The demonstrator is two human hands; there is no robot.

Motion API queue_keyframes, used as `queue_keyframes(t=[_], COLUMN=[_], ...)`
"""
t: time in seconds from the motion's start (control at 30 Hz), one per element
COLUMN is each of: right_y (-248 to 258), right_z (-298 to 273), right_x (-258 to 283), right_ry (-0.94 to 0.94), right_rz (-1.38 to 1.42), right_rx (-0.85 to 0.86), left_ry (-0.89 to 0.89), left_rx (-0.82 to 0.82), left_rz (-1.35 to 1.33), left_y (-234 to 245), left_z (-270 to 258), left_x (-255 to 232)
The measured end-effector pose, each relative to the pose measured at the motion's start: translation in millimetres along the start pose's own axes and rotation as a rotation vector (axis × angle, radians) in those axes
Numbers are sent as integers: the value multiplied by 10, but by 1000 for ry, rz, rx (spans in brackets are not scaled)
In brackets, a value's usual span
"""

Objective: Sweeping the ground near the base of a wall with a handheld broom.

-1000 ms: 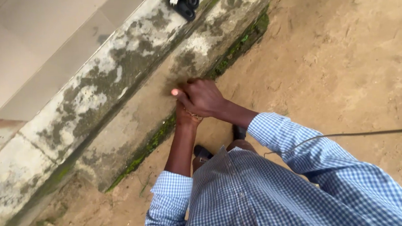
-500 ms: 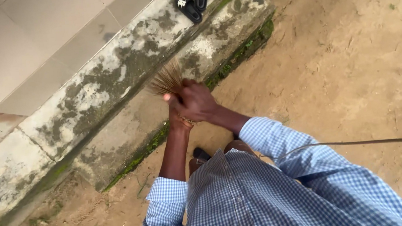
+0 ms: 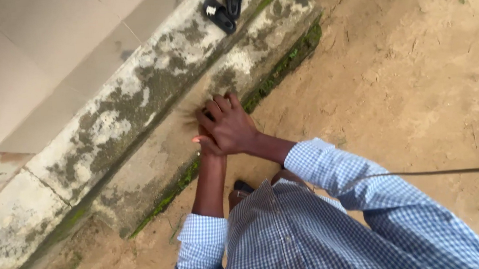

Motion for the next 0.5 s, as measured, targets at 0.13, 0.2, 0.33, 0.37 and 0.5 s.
queue_keyframes(t=[0.13,0.2,0.33,0.37,0.5], right_y=[-84,-337,-165,-182,-6], right_z=[0,-31,162,155,243], right_x=[-36,-62,-156,-132,-105], right_ry=[-3,-51,-184,-199,-116], right_rz=[66,391,476,340,92], right_rx=[17,-57,54,112,51], left_ry=[-28,838,308,566,614], left_rx=[50,-9,138,6,186], left_rz=[-1,-122,84,80,31], left_y=[1248,2826,1220,1262,1276], left_z=[-281,-454,-85,-96,-9], left_x=[-343,-188,-176,-342,-375])
Point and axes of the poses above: each hand's wrist, its own z-axis towards the middle knuckle, its own y-axis out of the back of the hand, x = y × z, the point moved 1 cm from there along z, towards the middle knuckle, and after that the axes turned 6 degrees about x, right-handed, at the moved point
